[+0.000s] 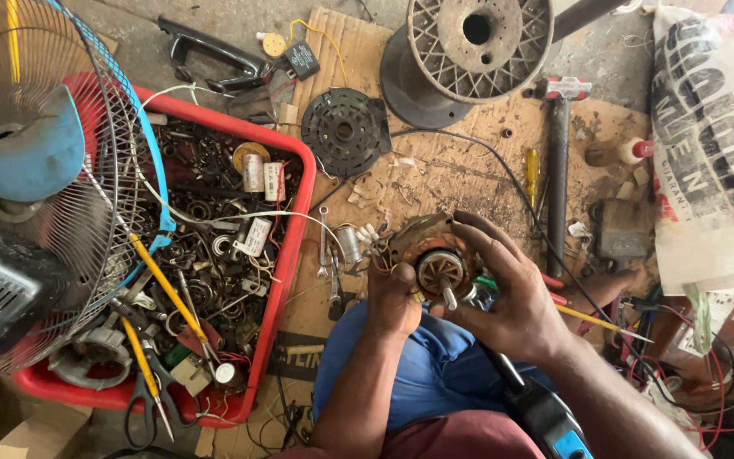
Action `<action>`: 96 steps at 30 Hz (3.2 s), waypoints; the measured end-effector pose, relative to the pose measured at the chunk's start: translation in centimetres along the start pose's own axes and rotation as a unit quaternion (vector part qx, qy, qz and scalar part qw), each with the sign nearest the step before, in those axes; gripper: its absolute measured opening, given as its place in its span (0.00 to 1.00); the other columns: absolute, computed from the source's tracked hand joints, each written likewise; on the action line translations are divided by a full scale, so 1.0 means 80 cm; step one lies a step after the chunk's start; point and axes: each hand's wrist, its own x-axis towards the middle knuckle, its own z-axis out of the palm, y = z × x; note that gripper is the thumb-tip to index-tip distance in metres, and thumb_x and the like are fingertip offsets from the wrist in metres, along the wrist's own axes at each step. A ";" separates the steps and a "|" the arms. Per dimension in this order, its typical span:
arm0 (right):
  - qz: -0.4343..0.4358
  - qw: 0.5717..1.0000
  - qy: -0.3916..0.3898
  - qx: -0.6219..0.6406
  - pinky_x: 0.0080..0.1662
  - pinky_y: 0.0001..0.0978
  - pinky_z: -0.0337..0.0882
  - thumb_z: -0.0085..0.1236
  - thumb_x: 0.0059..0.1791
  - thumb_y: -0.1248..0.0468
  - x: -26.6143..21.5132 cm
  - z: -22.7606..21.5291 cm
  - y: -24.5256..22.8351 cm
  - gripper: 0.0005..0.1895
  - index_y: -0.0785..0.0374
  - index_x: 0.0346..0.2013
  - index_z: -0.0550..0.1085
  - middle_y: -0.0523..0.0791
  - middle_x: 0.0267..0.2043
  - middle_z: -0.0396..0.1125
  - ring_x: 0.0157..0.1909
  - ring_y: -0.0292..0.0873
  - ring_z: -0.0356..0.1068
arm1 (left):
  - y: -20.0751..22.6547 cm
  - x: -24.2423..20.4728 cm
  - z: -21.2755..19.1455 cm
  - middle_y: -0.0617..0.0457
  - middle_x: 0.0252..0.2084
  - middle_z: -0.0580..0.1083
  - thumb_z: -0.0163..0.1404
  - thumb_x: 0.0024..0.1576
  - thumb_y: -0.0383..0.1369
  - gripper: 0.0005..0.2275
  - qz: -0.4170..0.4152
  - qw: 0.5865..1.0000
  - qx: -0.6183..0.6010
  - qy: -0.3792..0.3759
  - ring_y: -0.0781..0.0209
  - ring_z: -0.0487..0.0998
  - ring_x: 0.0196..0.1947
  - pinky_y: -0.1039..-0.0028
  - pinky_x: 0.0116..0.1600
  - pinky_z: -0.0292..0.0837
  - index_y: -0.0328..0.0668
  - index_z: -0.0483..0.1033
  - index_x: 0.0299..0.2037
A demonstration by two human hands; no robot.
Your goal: The person disassembles a small electrical motor by removing the rotor and stator components. They use a hammer to tap the stator housing and a screwdriver to adjust internal parts. The person then reassembles the motor components, aligning the rotor and stator.
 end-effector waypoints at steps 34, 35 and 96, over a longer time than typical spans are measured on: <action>0.144 0.876 -0.091 0.451 0.73 0.43 0.55 0.71 0.46 0.55 0.012 -0.012 0.036 0.52 0.67 0.76 0.50 0.53 0.79 0.48 0.78 0.49 0.51 | -0.002 0.003 -0.010 0.42 0.59 0.76 0.68 0.49 0.32 0.35 -0.020 0.999 -0.027 0.002 0.50 0.78 0.59 0.60 0.64 0.75 0.28 0.66 0.67; 0.146 0.882 -0.079 0.441 0.72 0.42 0.56 0.69 0.47 0.58 0.008 -0.010 0.040 0.49 0.68 0.75 0.52 0.53 0.79 0.50 0.78 0.48 0.52 | 0.003 0.003 -0.006 0.42 0.58 0.76 0.68 0.48 0.30 0.35 -0.020 0.999 -0.015 -0.020 0.51 0.78 0.58 0.61 0.64 0.75 0.29 0.66 0.67; 0.210 0.954 -0.071 -0.203 0.56 0.51 0.70 0.59 0.38 0.68 -0.140 0.021 0.268 0.30 0.53 0.57 0.74 0.53 0.51 0.74 0.56 0.60 0.71 | -0.009 -0.014 -0.029 0.41 0.49 0.77 0.48 0.52 0.21 0.23 0.006 0.999 0.002 0.047 0.50 0.81 0.45 0.55 0.49 0.83 0.28 0.69 0.62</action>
